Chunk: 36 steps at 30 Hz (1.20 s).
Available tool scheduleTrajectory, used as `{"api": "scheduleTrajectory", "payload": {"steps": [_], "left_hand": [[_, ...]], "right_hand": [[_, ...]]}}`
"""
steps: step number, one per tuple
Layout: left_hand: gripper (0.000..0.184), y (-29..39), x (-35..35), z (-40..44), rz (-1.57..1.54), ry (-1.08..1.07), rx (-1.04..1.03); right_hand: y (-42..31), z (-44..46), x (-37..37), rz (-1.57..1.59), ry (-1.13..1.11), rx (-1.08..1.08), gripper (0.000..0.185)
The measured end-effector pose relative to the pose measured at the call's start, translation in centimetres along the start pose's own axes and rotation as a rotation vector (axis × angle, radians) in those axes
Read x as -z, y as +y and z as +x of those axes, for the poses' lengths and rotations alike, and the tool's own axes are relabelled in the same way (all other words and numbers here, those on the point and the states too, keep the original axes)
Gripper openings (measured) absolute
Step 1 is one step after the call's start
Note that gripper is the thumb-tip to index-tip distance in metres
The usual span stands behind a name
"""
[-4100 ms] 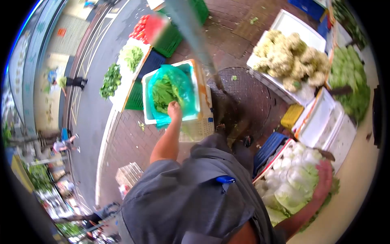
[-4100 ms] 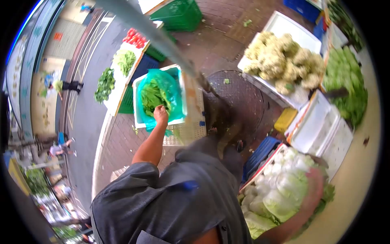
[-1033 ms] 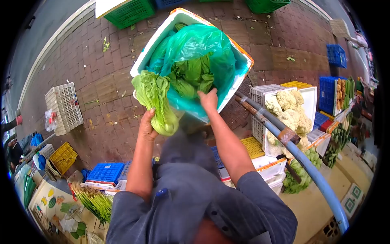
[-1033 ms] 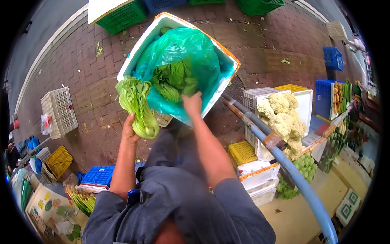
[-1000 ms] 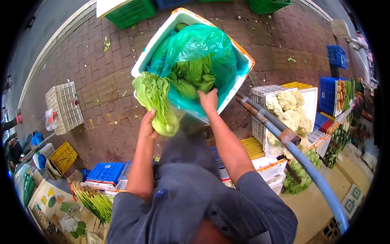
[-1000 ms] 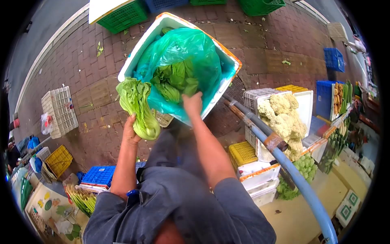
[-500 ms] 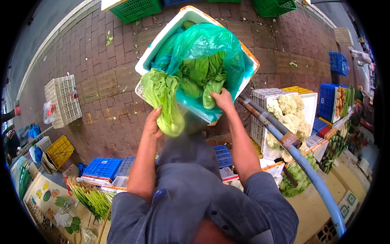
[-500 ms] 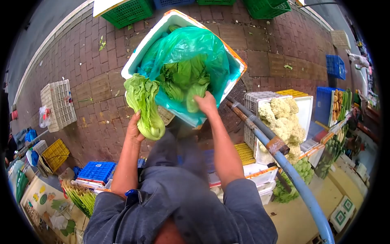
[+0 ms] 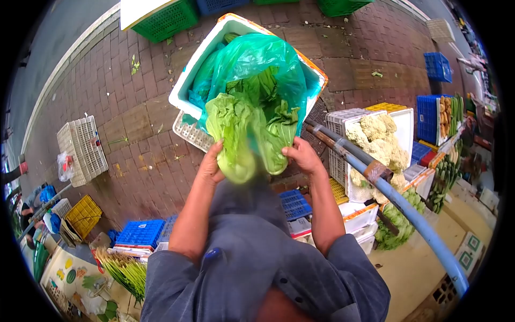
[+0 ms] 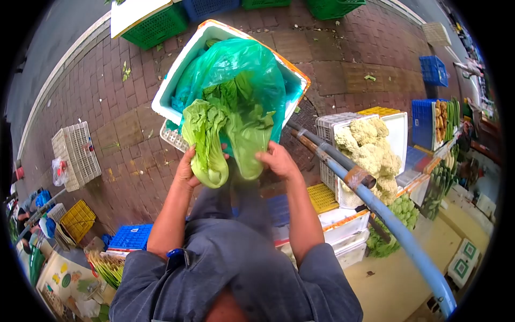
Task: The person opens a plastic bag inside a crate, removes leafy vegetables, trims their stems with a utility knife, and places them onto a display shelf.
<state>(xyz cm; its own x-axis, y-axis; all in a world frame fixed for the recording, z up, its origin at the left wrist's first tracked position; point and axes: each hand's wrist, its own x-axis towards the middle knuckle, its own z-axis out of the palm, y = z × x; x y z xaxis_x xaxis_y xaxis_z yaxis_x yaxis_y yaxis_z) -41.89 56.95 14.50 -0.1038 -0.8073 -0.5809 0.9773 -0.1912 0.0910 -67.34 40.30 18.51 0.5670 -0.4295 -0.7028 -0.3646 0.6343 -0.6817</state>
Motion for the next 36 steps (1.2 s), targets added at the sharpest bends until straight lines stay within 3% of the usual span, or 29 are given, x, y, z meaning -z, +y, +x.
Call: {"api": "scheduleTrajectory", "payload": {"steps": [4, 10, 13, 14, 17, 18, 20, 25, 26, 29, 33, 35, 36], "left_hand": [[0.070, -0.8, -3.9, -0.3, 0.100, 0.075, -0.003], [0.058, -2.6, -7.5, -0.5, 0.261, -0.084, 0.194], [0.058, -4.3, -8.9, -0.2, 0.372, -0.157, 0.298], [0.058, -5.0, -9.1, 0.1, 0.431, -0.171, 0.334], [0.056, -6.9, -11.7, 0.2, 0.608, -0.229, 0.392], [0.055, -7.4, -12.5, 0.0, 0.643, -0.257, 0.419], [0.054, -9.0, -14.3, -0.9, 0.702, -0.306, 0.511], [0.048, -16.7, -16.9, -2.6, 1.351, -0.552, 0.549], [0.048, -18.4, -16.4, -2.2, 1.324, -0.555, 0.609], [0.050, -24.7, -17.7, -3.5, 1.395, -0.576, 0.679], [0.048, -33.3, -22.7, -7.1, 1.561, -0.801, 0.687], [0.054, -37.7, -23.9, -8.6, 1.592, -0.857, 0.803], [0.059, -40.3, -25.1, -10.2, 1.564, -0.875, 0.872]], "right_hand": [[-3.5, -5.1, -3.0, -0.014, -0.049, -0.067, 0.050], [0.3, -9.8, -3.8, 0.175, 0.167, 0.152, 0.045], [0.8, -12.5, -4.3, -0.012, 0.387, 0.095, 0.046], [4.1, -12.2, -3.5, -0.266, 0.450, 0.164, 0.043], [4.2, -16.4, -3.7, 0.020, 0.382, 0.177, 0.044], [5.6, -17.5, -2.8, 0.069, 0.312, 0.196, 0.057], [8.7, -19.1, -2.7, 0.259, 0.400, 0.323, 0.055], [10.8, -23.8, -4.4, 0.498, 0.667, 0.663, 0.059], [11.0, -25.5, -4.7, 0.649, 0.660, 0.649, 0.059], [14.5, -29.9, -4.4, 0.780, 0.836, 0.655, 0.055], [19.8, -35.1, -4.8, 0.942, 1.185, 0.739, 0.047], [20.8, -39.3, -5.9, 1.051, 1.356, 0.707, 0.040], [23.0, -39.5, -5.4, 1.144, 1.477, 0.967, 0.039]]}}
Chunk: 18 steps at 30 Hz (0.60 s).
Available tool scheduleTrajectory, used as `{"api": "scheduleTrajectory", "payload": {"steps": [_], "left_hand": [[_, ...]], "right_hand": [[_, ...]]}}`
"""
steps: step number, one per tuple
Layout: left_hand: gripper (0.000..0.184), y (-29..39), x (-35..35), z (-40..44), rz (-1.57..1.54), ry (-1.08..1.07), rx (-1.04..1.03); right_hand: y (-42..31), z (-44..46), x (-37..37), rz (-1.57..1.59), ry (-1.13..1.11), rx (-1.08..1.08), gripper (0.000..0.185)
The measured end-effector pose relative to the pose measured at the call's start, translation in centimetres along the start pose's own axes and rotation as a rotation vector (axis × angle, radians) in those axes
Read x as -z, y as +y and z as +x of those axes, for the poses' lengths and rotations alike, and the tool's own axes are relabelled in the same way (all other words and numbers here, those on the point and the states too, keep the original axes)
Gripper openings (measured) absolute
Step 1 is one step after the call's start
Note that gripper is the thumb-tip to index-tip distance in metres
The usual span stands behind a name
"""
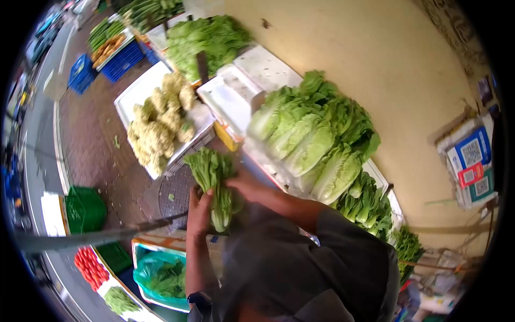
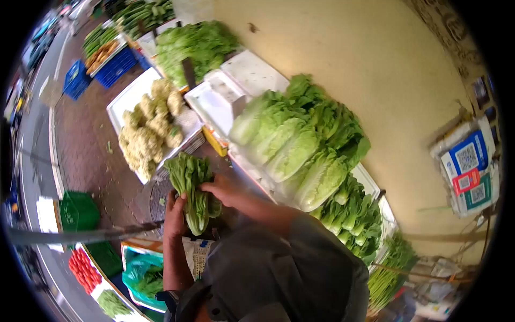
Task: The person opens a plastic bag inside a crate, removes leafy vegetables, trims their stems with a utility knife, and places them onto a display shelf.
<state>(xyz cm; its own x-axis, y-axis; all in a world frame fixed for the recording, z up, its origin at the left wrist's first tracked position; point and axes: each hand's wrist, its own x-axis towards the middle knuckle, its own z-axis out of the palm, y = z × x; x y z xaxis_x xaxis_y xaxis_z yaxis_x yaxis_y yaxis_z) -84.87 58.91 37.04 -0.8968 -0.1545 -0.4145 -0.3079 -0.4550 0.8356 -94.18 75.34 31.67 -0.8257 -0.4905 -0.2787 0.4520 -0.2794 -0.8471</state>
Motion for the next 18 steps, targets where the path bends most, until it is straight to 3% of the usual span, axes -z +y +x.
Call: {"api": "scheduleTrajectory", "payload": {"steps": [3, 5, 7, 10, 12, 15, 18], "left_hand": [[0.070, 1.9, -5.7, 4.5, -0.061, -0.151, -0.042], [0.075, 2.1, -8.2, 7.1, 0.010, -0.231, -0.062], [0.080, 2.1, -9.5, 9.4, 0.179, -0.287, -0.058], [0.071, 0.8, -9.1, 11.6, 0.201, -0.230, 0.066], [0.065, -1.2, -6.3, 12.3, 0.182, -0.130, 0.150], [0.058, -7.6, 3.3, 12.9, 0.073, 0.039, 0.186], [0.058, -10.2, 10.1, 10.2, 0.150, 0.326, 0.452]], "right_hand": [[-6.2, 0.2, 6.5, 0.320, 0.045, -0.052, 0.039], [-13.6, -1.4, 9.4, 0.206, 0.291, -0.072, 0.038], [-17.4, -0.9, 15.2, 0.307, 0.486, 0.076, 0.038], [-23.5, 0.6, 24.2, 0.390, 0.621, 0.262, 0.030], [-26.4, 2.2, 30.8, 0.437, 0.666, 0.345, 0.030], [-28.1, 5.1, 38.6, 0.420, 0.745, 0.408, 0.030], [-27.1, 7.7, 44.1, 0.345, 0.877, 0.354, 0.034]]}}
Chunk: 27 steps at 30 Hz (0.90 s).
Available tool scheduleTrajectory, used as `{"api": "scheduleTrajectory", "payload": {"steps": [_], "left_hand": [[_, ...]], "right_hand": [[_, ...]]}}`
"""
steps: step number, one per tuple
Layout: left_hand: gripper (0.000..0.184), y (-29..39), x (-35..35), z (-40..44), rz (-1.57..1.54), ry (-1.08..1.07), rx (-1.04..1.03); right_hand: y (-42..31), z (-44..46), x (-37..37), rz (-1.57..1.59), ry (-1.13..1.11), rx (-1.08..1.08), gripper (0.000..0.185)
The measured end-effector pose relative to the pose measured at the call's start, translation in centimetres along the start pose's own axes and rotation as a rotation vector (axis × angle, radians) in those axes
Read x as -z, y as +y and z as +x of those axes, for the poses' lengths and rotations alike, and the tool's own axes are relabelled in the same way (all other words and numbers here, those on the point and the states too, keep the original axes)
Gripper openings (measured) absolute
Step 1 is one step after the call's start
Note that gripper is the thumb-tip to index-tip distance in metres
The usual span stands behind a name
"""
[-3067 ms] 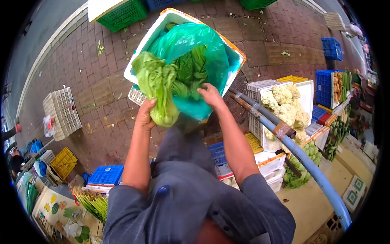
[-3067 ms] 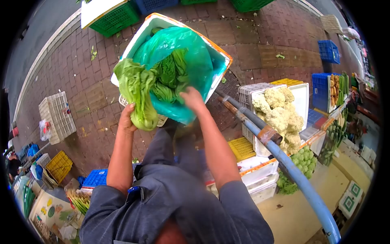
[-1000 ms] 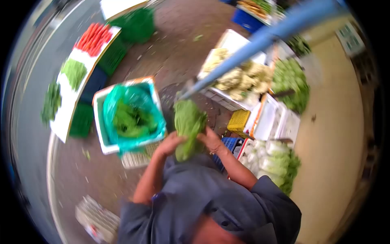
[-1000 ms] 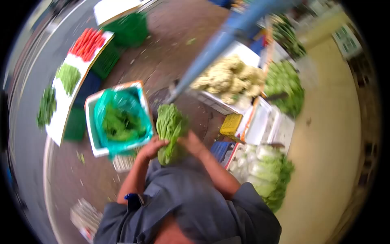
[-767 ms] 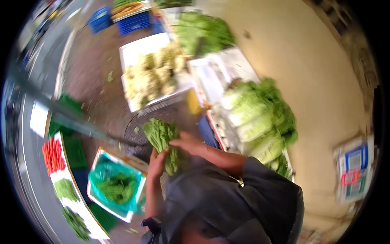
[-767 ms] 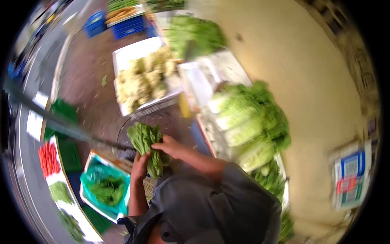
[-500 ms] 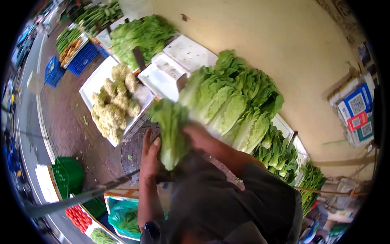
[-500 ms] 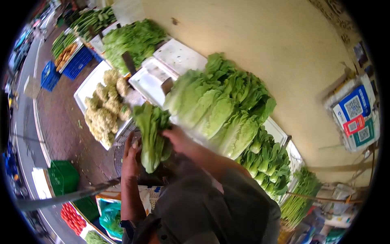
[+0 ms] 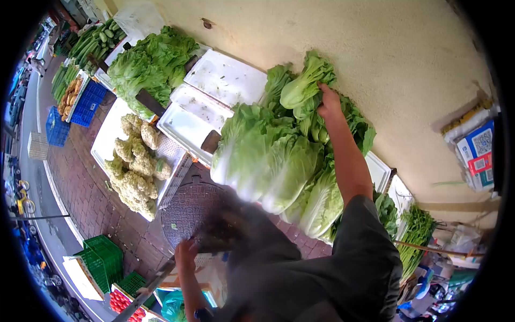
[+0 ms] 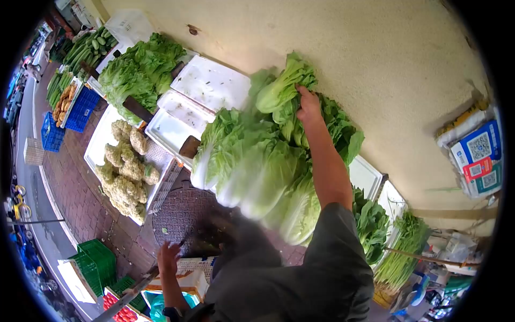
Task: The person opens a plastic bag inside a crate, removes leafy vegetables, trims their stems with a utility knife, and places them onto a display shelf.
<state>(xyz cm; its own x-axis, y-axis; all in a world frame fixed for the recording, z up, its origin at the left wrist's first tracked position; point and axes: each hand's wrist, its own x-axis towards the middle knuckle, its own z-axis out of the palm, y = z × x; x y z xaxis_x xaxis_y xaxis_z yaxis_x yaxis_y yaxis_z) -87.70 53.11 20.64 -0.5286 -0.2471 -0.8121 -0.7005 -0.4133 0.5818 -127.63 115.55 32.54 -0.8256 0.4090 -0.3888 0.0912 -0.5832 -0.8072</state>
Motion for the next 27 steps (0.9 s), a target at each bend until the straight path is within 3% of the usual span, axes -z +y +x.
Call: {"api": "scheduleTrajectory", "payload": {"steps": [2, 3, 5, 8, 11, 15, 16, 19, 23, 26, 27], "left_hand": [[0.059, -3.9, 4.7, -0.5, -0.034, 0.071, 0.088], [0.061, -5.5, 6.4, -0.9, -0.080, 0.099, 0.134], [0.040, -7.2, 6.8, -2.3, 0.001, 0.333, 0.254], [0.041, -11.1, 9.6, -3.9, -0.077, 0.418, 0.343], [0.043, -13.7, 11.5, -5.2, -0.200, 0.399, 0.369], [0.044, -14.0, 9.5, -5.8, -0.019, 0.430, 0.407], [0.045, -14.2, 9.6, -5.3, -0.084, 0.387, 0.463], [0.054, -14.9, 8.8, -3.9, -0.043, 0.372, 0.364], [0.047, -13.1, 6.5, -3.5, -0.040, 0.336, 0.260], [0.046, -13.2, 7.4, -2.7, -0.148, 0.333, 0.237], [0.043, -12.9, 7.5, -2.8, -0.182, 0.327, 0.203]], "right_hand": [[2.6, 3.9, 1.5, -0.150, 0.181, -0.008, 0.041], [4.9, 6.3, 3.0, -0.460, 0.219, 0.016, 0.034], [8.7, 10.2, 5.8, -1.078, 0.281, 0.064, 0.024], [10.0, 11.6, 4.3, -1.445, 0.251, 0.015, 0.021], [8.2, 13.2, 3.8, -1.562, 0.142, -0.180, 0.023], [10.1, 13.7, 4.7, -1.604, 0.376, 0.024, 0.027], [10.3, 13.9, 4.8, -1.584, 0.357, 0.031, 0.031], [9.1, 13.5, 4.2, -1.553, 0.202, -0.076, 0.036], [7.6, 11.4, 3.2, -1.397, 0.244, -0.058, 0.042], [6.6, 9.5, 3.3, -1.420, 0.226, 0.026, 0.042], [5.6, 7.9, 2.2, -1.467, 0.262, 0.006, 0.030]]}}
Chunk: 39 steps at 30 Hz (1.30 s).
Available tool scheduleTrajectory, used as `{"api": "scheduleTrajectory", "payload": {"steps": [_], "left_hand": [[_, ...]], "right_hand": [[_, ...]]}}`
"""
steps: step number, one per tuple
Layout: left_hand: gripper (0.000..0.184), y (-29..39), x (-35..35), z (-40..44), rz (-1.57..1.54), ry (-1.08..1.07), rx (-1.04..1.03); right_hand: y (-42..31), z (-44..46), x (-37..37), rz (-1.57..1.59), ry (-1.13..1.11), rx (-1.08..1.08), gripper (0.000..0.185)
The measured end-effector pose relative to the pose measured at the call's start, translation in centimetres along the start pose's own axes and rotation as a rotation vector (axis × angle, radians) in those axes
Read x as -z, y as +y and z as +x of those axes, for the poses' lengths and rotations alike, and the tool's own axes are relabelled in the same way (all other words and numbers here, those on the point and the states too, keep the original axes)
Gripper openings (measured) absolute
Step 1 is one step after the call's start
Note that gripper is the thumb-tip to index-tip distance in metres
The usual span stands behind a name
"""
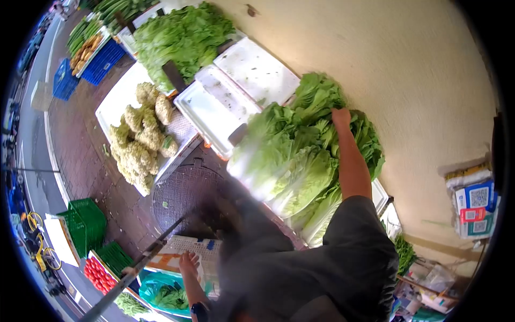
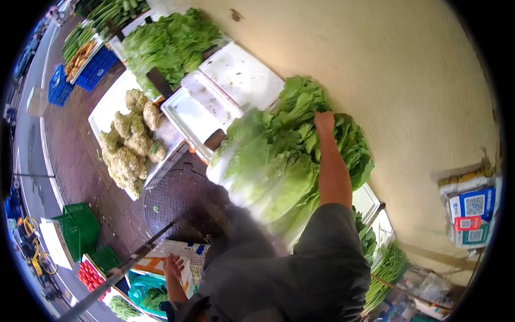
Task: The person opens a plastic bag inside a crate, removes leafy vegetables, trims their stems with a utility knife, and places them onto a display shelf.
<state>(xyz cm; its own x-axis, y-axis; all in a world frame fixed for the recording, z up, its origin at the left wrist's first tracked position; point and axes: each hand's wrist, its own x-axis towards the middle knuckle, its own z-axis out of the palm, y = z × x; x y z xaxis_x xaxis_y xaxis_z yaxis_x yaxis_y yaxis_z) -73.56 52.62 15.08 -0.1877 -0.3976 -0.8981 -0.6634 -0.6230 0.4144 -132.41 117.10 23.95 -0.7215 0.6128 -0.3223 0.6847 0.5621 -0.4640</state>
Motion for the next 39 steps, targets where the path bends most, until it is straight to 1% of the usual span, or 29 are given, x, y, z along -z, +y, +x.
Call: {"api": "scheduleTrajectory", "payload": {"steps": [1, 2, 5, 6, 7, 8, 9, 11, 12, 13, 14, 15, 16, 17, 18, 19, 20, 21, 22, 23, 24, 26, 28, 30, 32, 35, 36, 38, 39], "left_hand": [[0.042, 0.1, 0.0, -0.1, -0.034, -0.002, -0.023], [0.041, 0.2, 0.0, -0.3, -0.064, -0.006, -0.046], [0.043, -0.4, 0.4, -0.1, -0.185, -0.044, -0.081], [0.045, -0.6, 0.2, -0.1, -0.204, -0.024, -0.075], [0.047, -0.6, 0.1, 0.4, -0.227, -0.065, -0.057], [0.049, -1.0, 0.7, 0.7, -0.264, -0.086, -0.040], [0.050, -1.7, 1.1, 1.1, -0.216, -0.103, -0.063], [0.051, -1.2, 0.7, -0.6, -0.218, -0.125, -0.133], [0.052, -1.1, 0.8, -0.7, -0.154, -0.113, -0.142], [0.051, -1.8, 1.1, -0.8, -0.147, -0.125, -0.186], [0.044, 0.5, 0.7, -5.7, -0.225, -0.149, -0.233], [0.035, 0.2, 1.3, -6.1, -0.218, -0.116, -0.288], [0.028, -1.7, 3.0, -4.1, -0.208, -0.212, -0.303], [0.026, -1.9, 3.4, -4.8, -0.271, -0.218, -0.275], [0.028, -2.9, 4.3, -3.8, -0.250, -0.096, -0.345], [0.032, -4.2, 5.7, -3.0, -0.317, -0.176, -0.330], [0.034, -5.2, 7.1, -3.5, -0.385, -0.133, -0.330], [0.036, -5.6, 8.0, -4.6, -0.440, -0.091, -0.329], [0.038, -5.9, 8.9, -5.9, -0.493, -0.060, -0.322], [0.042, -6.2, 10.1, -8.0, -0.571, 0.035, -0.307], [0.031, -6.7, 11.6, -9.5, -0.636, 0.112, -0.351], [0.034, -9.8, 14.6, -8.1, -0.462, 0.436, -0.437], [0.035, -13.7, 17.6, -5.2, -0.553, 0.623, -0.499], [0.040, -14.5, 20.7, -5.5, -0.555, 0.983, -0.456], [0.058, -16.0, 24.7, -3.8, -0.438, 1.174, -0.269], [0.070, -15.3, 28.9, -3.1, -0.129, 1.571, -0.283], [0.074, -14.5, 30.1, -3.2, -0.072, 1.545, -0.244], [0.083, -13.0, 32.7, -3.4, 0.049, 1.491, -0.174], [0.076, -13.2, 33.8, -2.9, 0.067, 1.485, -0.171]], "right_hand": [[0.5, -0.6, -0.4, 0.053, 0.143, 0.042, 0.030], [1.1, -1.1, -0.6, 0.108, 0.289, 0.081, 0.039], [0.2, -4.0, 1.9, 0.069, 0.236, 0.127, 0.055], [-0.3, -5.5, 2.9, 0.033, 0.223, 0.200, 0.048], [0.4, -5.2, 2.6, -0.049, 0.382, 0.308, 0.040], [1.0, -4.3, 3.3, -0.136, 0.342, 0.307, 0.034], [5.1, 1.6, 1.6, -0.145, 0.476, 0.767, 0.033], [-1.9, -12.5, 4.7, 0.195, 0.273, 0.795, 0.035], [-1.4, -11.7, 3.6, 0.342, 0.162, 0.918, 0.040], [-3.4, -14.9, 3.7, 0.645, -0.162, 0.777, 0.038], [-6.0, -20.3, 3.0, 0.797, -0.383, 0.705, 0.039], [-7.8, -26.3, 2.1, 0.648, -0.402, 0.767, 0.040], [-8.2, -29.4, 0.5, 0.545, -0.524, 0.824, 0.039], [-8.2, -32.0, -1.7, 0.514, -0.754, 0.906, 0.039], [-9.4, -35.4, -5.1, 0.471, -0.988, 0.983, 0.038], [-9.2, -40.6, -7.1, 0.352, -1.126, 0.958, 0.038], [-8.2, -45.7, -9.0, 0.228, -1.245, 0.925, 0.039], [-7.2, -48.5, -11.9, 0.142, -1.479, 0.878, 0.040], [-6.4, -52.0, -13.7, -0.010, -1.630, 0.857, 0.041], [-5.0, -54.5, -16.3, -0.191, -1.712, 0.882, 0.045], [-3.9, -56.6, -18.8, -0.373, -1.784, 0.898, 0.049], [-2.5, -62.2, -20.9, -0.421, -1.934, 0.727, 0.048], [-1.3, -66.6, -23.8, -0.565, -1.970, 0.883, 0.045], [-0.5, -71.2, -25.3, -0.713, -1.951, 1.086, 0.045], [0.0, -76.1, -27.1, -0.858, -1.889, 1.347, 0.049], [1.5, -82.0, -30.6, -0.839, -1.878, 1.483, 0.052], [2.1, -83.4, -32.7, -0.764, -1.856, 1.560, 0.053], [2.9, -87.2, -36.1, -0.687, -1.814, 1.547, 0.059], [3.4, -89.2, -37.6, -0.604, -1.766, 1.611, 0.064]]}}
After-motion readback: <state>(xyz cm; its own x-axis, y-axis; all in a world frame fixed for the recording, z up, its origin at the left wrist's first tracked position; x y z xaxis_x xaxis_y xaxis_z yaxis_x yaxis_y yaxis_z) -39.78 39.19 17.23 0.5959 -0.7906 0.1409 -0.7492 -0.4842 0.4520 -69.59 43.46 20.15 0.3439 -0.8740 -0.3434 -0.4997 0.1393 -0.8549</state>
